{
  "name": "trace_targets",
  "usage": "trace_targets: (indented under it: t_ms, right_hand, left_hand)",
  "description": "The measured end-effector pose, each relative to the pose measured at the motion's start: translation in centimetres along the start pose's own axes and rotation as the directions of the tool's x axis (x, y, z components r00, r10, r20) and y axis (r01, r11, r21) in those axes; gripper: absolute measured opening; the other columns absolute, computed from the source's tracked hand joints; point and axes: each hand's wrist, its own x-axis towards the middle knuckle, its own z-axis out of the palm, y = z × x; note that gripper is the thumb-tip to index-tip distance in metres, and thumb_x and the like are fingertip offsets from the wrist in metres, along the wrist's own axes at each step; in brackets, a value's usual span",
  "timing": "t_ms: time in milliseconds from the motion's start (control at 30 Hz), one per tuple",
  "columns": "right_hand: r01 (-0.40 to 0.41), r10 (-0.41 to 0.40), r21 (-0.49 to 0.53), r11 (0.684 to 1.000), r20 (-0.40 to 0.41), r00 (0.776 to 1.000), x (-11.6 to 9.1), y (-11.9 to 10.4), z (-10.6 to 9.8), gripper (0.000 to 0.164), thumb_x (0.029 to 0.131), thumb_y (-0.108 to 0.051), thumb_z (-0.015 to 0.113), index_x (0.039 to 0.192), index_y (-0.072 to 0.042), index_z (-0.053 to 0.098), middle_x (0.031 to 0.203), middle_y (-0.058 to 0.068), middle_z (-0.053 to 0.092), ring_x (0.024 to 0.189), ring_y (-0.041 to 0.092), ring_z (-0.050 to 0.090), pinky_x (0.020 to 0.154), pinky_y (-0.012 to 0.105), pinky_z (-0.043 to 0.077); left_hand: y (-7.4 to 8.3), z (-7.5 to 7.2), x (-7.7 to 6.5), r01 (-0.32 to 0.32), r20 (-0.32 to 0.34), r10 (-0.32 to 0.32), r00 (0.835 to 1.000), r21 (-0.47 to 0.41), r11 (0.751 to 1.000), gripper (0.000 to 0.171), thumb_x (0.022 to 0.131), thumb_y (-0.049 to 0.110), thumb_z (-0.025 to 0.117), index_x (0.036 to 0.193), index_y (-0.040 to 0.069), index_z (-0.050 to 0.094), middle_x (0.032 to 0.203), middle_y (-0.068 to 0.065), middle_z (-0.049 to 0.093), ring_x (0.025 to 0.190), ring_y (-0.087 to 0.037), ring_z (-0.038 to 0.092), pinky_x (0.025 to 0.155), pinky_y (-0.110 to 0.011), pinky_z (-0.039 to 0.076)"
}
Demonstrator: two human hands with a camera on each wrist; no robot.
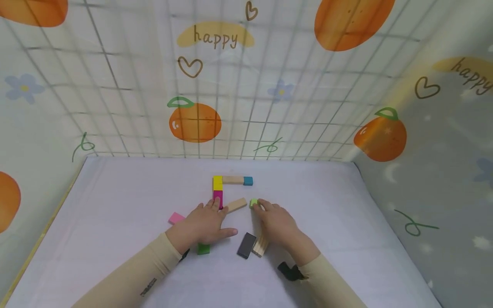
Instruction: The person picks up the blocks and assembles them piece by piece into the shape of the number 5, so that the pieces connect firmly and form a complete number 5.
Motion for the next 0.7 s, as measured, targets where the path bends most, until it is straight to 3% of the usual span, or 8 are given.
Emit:
trace_targets:
  t_ms: [200,400,700]
  right_hand:
    - [0.005,-0.005,-0.023,1.000,-0.029,1.000,0.49,-0.38,0.10,0.050,0.101,-0.013,0.055,0.150,-0.017,0.049,0.151,0.016,0.047,0.135,0.037,0.050,0.114,0.051,0.041]
    - [0.041,-0.038,0.104,0.994,-0.037,0.999,0.15,0.03,0.20,0.052,0.103,-0.015,0.052,0.153,-0.008,0.043,0.164,0.018,0.029,0.151,0.038,0.031,0.121,0.055,0.029]
    - [0.070,-0.069,0.126,0.990,-0.008,0.998,0.07,0.47,-0.10,0.049,0.102,-0.011,0.052,0.151,-0.008,0.047,0.162,0.008,0.039,0.149,0.033,0.038,0.119,0.056,0.033]
  left_hand:
    - [0.03,-0.07,0.00,-0.005,-0.003,0.005,1.000,-0.005,1.000,0.091,0.088,0.078,0.048,0.157,0.019,0.038,0.165,-0.017,0.029,0.154,-0.035,0.027,0.121,-0.057,0.028]
    - [0.16,-0.21,-0.04,-0.011,-0.005,0.011,1.000,-0.010,1.000,0.092,0.088,0.079,0.047,0.157,0.018,0.039,0.165,-0.017,0.030,0.154,-0.035,0.026,0.122,-0.056,0.028]
    - [0.14,-0.13,-0.18,-0.001,-0.008,0.001,1.000,-0.014,1.000,0.092,0.088,0.078,0.049,0.157,0.018,0.039,0.164,-0.018,0.030,0.154,-0.035,0.026,0.122,-0.056,0.028]
